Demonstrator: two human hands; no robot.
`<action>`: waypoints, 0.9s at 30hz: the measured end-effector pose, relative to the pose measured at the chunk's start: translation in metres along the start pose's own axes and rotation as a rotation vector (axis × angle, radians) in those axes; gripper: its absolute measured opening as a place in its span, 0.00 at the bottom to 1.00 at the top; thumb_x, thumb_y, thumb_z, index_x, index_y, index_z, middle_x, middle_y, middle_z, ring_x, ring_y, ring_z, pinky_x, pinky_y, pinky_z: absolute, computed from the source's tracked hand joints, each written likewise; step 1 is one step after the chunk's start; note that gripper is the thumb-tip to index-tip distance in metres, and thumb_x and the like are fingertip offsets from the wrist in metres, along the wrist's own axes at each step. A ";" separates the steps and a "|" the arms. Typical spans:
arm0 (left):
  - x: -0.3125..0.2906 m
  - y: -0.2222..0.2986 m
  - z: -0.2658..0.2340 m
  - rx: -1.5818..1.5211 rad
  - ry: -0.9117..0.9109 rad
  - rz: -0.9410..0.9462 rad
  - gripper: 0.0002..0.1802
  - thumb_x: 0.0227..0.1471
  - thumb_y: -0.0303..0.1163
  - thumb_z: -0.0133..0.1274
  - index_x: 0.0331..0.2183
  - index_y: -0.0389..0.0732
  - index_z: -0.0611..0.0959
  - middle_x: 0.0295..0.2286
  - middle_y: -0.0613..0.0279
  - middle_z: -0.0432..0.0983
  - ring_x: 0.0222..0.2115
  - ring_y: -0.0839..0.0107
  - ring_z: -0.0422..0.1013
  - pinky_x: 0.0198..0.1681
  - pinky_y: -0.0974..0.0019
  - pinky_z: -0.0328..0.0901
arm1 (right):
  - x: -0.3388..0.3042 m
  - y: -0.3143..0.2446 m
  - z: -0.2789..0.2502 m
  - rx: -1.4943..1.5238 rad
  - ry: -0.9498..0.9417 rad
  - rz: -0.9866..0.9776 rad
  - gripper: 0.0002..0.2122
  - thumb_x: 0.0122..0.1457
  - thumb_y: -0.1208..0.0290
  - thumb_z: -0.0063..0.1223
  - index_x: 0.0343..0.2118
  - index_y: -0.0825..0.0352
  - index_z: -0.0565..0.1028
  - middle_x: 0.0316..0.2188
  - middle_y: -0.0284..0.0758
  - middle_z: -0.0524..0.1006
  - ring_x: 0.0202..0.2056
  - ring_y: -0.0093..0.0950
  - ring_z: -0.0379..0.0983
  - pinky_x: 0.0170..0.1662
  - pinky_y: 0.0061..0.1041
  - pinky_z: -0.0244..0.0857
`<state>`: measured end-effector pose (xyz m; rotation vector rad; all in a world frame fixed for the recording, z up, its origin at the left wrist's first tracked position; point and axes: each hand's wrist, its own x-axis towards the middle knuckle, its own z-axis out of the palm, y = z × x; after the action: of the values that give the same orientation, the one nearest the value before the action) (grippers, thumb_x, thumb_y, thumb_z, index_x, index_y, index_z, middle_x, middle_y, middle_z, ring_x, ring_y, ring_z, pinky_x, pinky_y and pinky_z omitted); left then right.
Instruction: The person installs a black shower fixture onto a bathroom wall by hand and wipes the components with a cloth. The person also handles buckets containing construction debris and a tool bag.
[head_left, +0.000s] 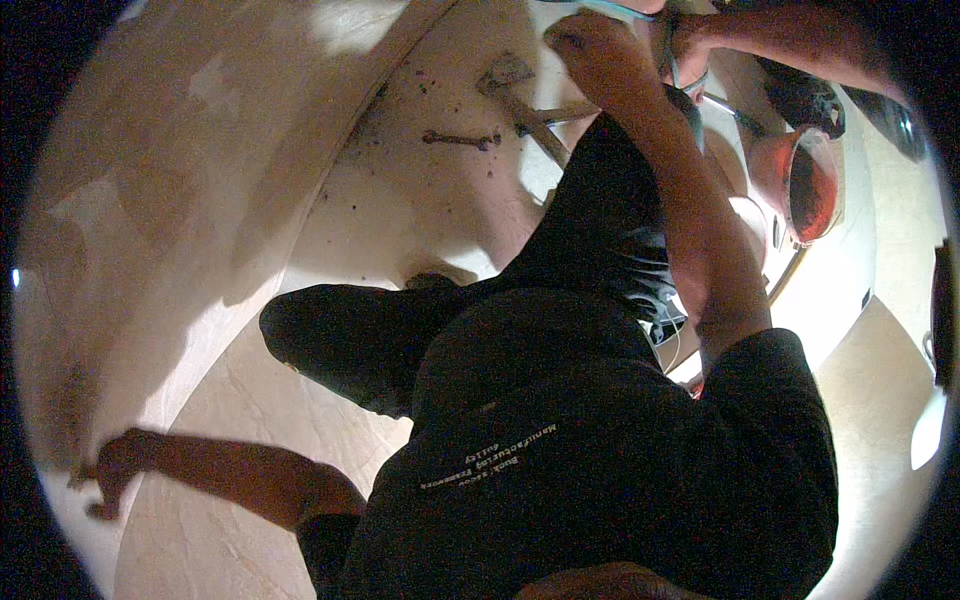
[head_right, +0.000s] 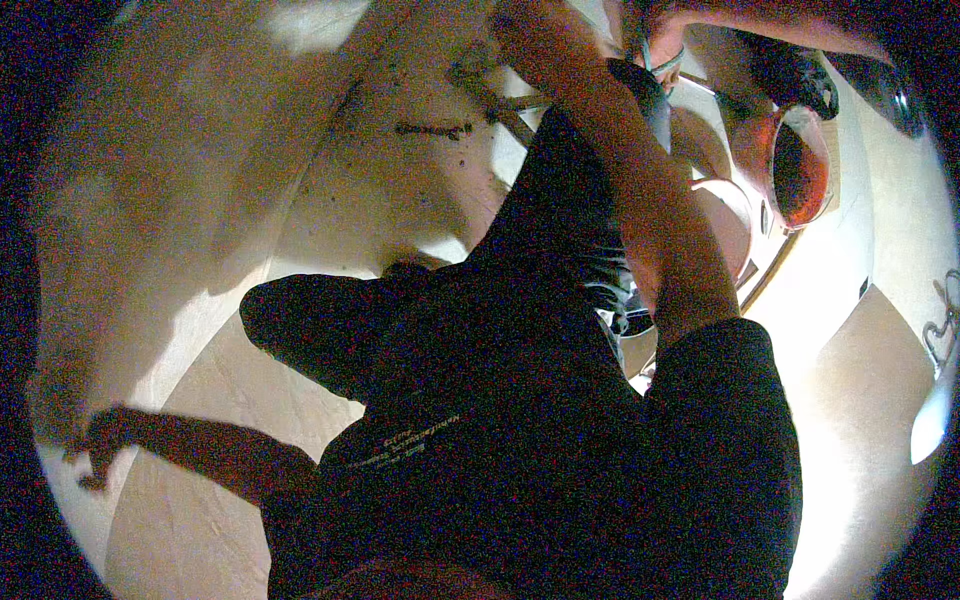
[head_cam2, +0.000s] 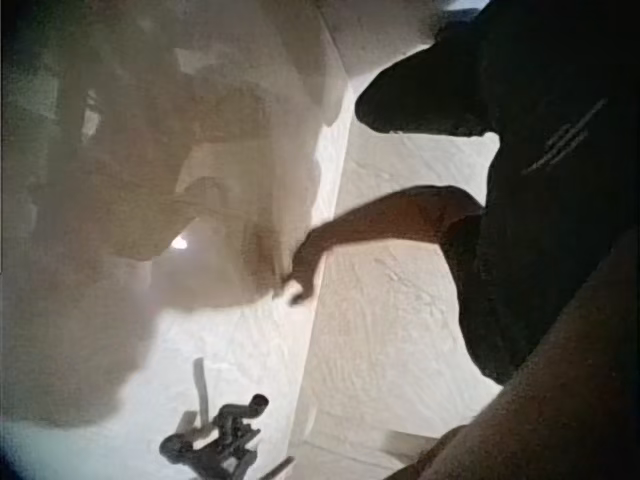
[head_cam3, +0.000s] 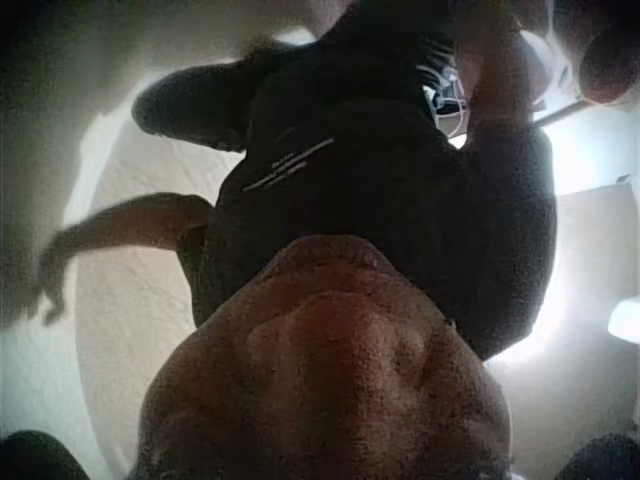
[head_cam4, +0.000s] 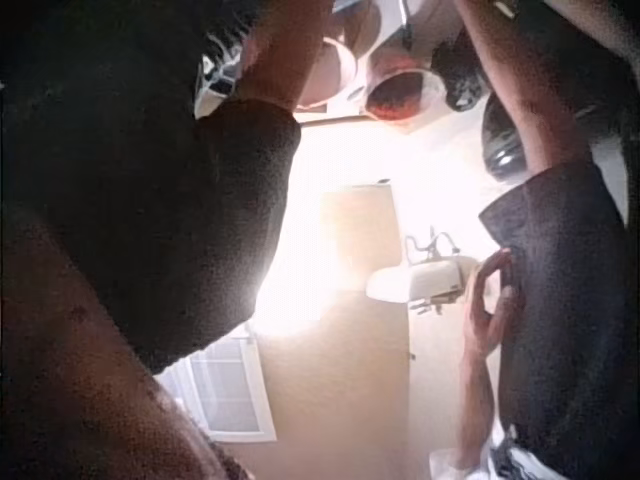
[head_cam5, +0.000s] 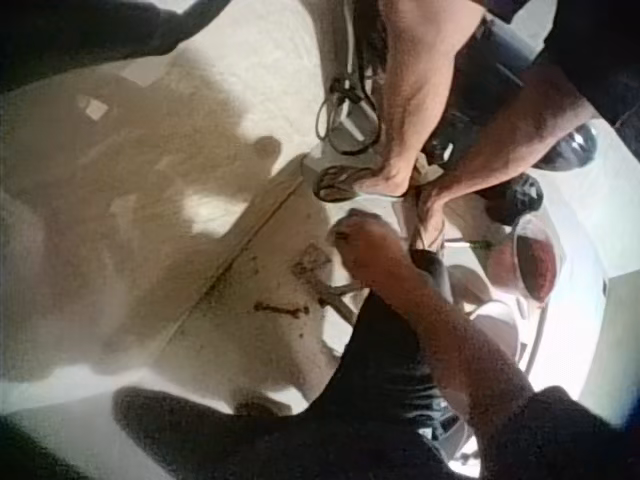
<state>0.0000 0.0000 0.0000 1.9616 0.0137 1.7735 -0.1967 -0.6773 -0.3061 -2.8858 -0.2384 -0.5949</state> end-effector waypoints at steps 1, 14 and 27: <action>-0.007 -0.001 0.007 0.003 0.011 -0.003 0.41 0.59 0.48 0.50 0.66 0.56 0.48 0.63 0.49 0.53 0.57 0.48 0.61 0.55 0.29 0.55 | 0.014 -0.001 0.023 0.056 -0.279 0.160 0.08 0.52 0.71 0.52 0.31 0.68 0.79 0.31 0.42 0.80 0.34 0.44 0.77 0.41 0.38 0.72; -0.071 -0.001 0.038 0.090 -0.089 0.163 0.35 0.62 0.48 0.43 0.63 0.45 0.53 0.61 0.44 0.53 0.59 0.45 0.57 0.58 0.33 0.51 | -0.070 -0.076 0.195 0.130 -0.823 0.194 0.10 0.52 0.70 0.52 0.34 0.69 0.77 0.30 0.46 0.78 0.38 0.45 0.75 0.43 0.43 0.70; -0.101 0.027 0.035 0.156 -0.093 0.238 0.32 0.64 0.48 0.37 0.60 0.35 0.57 0.60 0.40 0.53 0.60 0.43 0.53 0.61 0.37 0.48 | -0.063 -0.106 0.164 -0.071 -0.787 -0.094 0.04 0.52 0.71 0.49 0.29 0.62 0.76 0.31 0.39 0.79 0.36 0.34 0.76 0.44 0.37 0.66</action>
<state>0.0083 -0.0687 -0.0855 2.2351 -0.1205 1.8752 -0.2128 -0.5475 -0.4645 -3.0326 -0.4592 0.5636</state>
